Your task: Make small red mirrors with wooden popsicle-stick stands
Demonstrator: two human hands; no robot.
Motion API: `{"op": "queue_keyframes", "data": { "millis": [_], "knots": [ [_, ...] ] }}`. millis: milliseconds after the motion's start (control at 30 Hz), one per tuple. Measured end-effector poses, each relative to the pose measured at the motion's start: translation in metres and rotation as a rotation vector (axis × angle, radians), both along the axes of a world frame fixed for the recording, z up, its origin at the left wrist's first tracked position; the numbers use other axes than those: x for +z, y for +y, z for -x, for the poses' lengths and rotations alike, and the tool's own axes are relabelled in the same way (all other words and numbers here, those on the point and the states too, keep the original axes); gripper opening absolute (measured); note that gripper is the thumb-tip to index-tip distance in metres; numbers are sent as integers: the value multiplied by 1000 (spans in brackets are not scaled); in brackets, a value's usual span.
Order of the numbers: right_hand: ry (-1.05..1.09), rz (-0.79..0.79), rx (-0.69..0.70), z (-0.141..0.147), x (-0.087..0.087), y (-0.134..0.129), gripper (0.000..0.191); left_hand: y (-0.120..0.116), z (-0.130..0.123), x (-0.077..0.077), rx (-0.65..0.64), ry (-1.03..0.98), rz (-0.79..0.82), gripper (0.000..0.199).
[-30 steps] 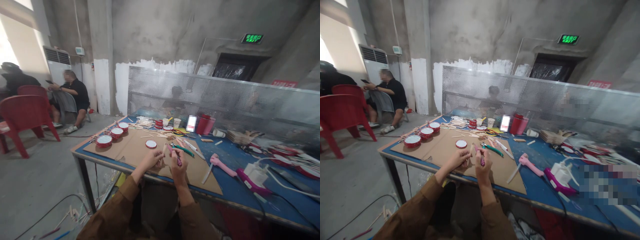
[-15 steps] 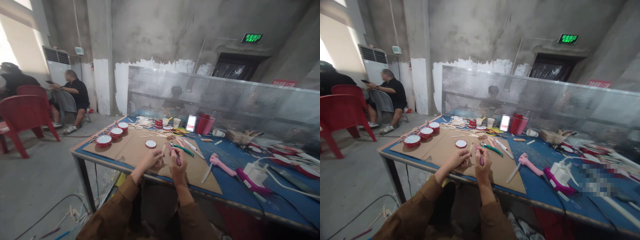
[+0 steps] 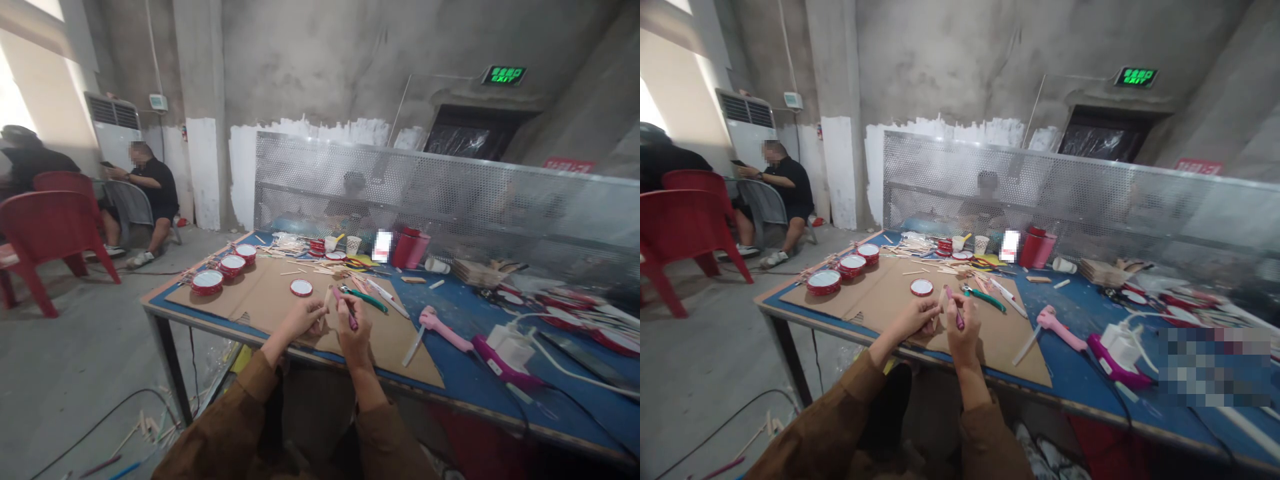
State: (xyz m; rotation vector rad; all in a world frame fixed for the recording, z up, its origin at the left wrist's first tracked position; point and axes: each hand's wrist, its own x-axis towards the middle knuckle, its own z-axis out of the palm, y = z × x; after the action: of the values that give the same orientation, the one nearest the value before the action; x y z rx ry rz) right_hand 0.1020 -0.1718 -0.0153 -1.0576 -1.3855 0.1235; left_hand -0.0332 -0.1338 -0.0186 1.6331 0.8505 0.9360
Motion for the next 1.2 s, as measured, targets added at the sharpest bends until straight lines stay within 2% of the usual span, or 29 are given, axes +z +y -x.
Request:
{"op": "queue_keyframes", "data": {
  "millis": [900, 1200],
  "knots": [
    [5, -5, -4, 0, -2, 1, 20, -2, 0, 4, 11, 9, 24, 39],
    [-21, -25, 5, 0, -3, 2, 18, 3, 0, -3, 3, 1, -12, 40]
  ]
}}
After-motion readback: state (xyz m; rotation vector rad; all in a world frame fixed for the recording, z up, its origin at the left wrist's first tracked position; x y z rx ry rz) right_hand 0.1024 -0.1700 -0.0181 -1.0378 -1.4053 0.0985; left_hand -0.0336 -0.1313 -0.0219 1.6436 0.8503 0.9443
